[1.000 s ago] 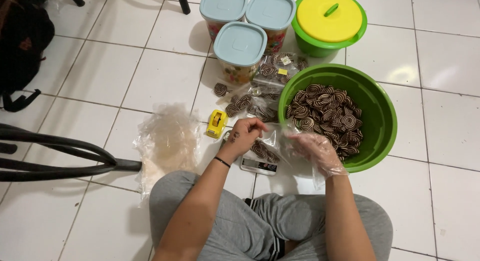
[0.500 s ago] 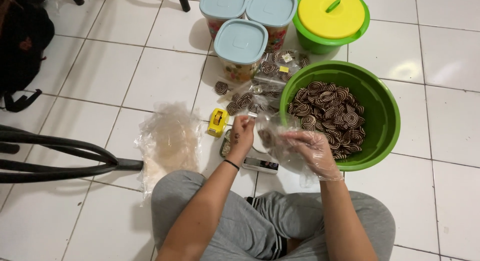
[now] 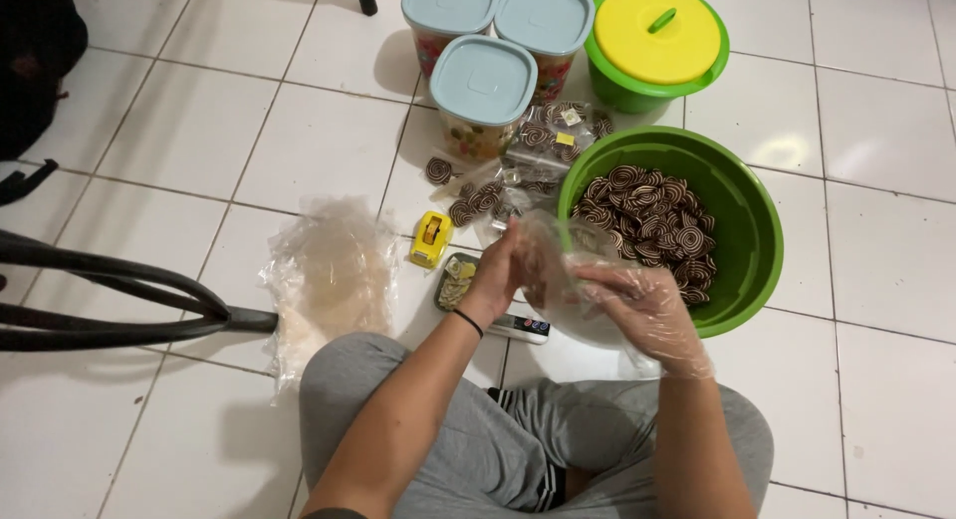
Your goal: Manually packaging spiral-patterned cookies into small plastic bags and weighing them on a digital scale.
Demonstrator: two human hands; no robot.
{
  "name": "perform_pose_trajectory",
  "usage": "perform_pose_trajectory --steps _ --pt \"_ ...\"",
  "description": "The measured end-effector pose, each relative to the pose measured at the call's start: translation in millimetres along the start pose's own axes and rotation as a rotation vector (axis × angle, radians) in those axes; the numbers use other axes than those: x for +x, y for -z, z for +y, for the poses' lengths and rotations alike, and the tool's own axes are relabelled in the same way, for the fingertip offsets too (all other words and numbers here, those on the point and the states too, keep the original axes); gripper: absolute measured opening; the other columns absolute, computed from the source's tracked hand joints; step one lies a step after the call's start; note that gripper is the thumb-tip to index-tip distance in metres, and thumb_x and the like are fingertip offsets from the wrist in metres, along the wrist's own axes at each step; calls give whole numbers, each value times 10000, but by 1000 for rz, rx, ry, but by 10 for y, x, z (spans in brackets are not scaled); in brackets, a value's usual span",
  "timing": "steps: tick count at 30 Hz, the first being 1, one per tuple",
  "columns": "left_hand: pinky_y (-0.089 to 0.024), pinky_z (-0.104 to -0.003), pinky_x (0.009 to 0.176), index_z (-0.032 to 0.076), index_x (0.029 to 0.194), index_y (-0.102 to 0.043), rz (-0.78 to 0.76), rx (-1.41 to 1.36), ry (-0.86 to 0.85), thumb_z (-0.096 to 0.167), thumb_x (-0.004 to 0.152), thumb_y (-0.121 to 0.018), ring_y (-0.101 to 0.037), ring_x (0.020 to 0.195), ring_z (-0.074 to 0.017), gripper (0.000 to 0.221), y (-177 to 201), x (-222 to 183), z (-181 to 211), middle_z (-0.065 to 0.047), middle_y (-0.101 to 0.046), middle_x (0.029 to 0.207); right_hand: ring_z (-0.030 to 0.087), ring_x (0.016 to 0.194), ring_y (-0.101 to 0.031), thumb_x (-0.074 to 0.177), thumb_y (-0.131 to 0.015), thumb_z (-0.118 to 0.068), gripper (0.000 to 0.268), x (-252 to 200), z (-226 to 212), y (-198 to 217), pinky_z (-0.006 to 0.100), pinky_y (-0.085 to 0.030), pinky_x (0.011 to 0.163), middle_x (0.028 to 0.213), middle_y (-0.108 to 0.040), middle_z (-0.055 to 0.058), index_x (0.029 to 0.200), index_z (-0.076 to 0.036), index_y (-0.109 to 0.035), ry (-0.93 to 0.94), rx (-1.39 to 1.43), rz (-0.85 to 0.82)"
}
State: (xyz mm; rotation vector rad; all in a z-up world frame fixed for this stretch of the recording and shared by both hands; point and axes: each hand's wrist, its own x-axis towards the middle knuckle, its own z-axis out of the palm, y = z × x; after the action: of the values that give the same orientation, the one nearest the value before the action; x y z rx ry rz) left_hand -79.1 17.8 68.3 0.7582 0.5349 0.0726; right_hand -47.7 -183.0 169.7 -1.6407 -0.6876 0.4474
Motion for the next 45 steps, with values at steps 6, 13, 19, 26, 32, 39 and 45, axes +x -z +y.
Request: perform_pose_trajectory --steps 6,13,19,26,32,39,45 --pt "-583 -297 621 143 888 -518 75 38 -135 506 959 -690 -707 683 -175 408 -15 -18 -102 -33 -657 782 332 747 -755 920 -684 -44 238 -9 -411 -19 447 -633 599 1038 -748 284 1133 45 -743 -51 -221 118" --pt "-610 -377 517 86 981 -557 213 -47 -111 606 991 -554 -717 571 -307 520 366 436 -266 -170 -684 743 317 866 -725 1063 -621 -79 169 206 281 375 398 -613 679 1076 -699 260 1147 60 -668 -58 -169 357" --pt "-601 -375 508 105 959 -562 215 -14 -96 622 964 -594 -721 562 -300 518 400 466 -286 -162 -676 674 490 1251 -588 841 -788 -261 643 578 1054 362 618 -462 1055 1309 -660 274 1435 -129 -584 -543 -811 -135" --pt "-608 -361 513 113 981 -545 232 17 -87 651 973 -549 -731 579 -291 538 462 494 -296 -157 -687 674 393 1067 -729 807 -693 -246 385 736 2400 449 540 -597 898 1021 -771 188 1174 -141 -748 -624 -1112 -348" --pt "-613 -365 508 93 990 -545 207 33 -86 635 988 -538 -738 588 -301 542 459 484 -307 -164 -691 681 386 1058 -730 848 -625 -214 303 692 2528 512 510 -593 906 987 -785 198 1078 -143 -809 -637 -1076 -248" --pt "-599 -343 506 96 982 -531 213 31 -97 627 1000 -505 -727 571 -291 532 451 453 -286 -154 -672 656 421 1019 -667 891 -690 -222 310 773 2140 542 530 -622 687 1045 -686 211 1123 -38 -779 -640 -1487 8" --pt "-604 -348 509 99 985 -538 213 56 -96 639 997 -510 -736 585 -294 542 493 479 -307 -157 -684 672 446 1128 -691 941 -505 -76 310 651 1447 158 585 -566 909 1056 -752 262 1101 72 -725 -620 -1149 -176"
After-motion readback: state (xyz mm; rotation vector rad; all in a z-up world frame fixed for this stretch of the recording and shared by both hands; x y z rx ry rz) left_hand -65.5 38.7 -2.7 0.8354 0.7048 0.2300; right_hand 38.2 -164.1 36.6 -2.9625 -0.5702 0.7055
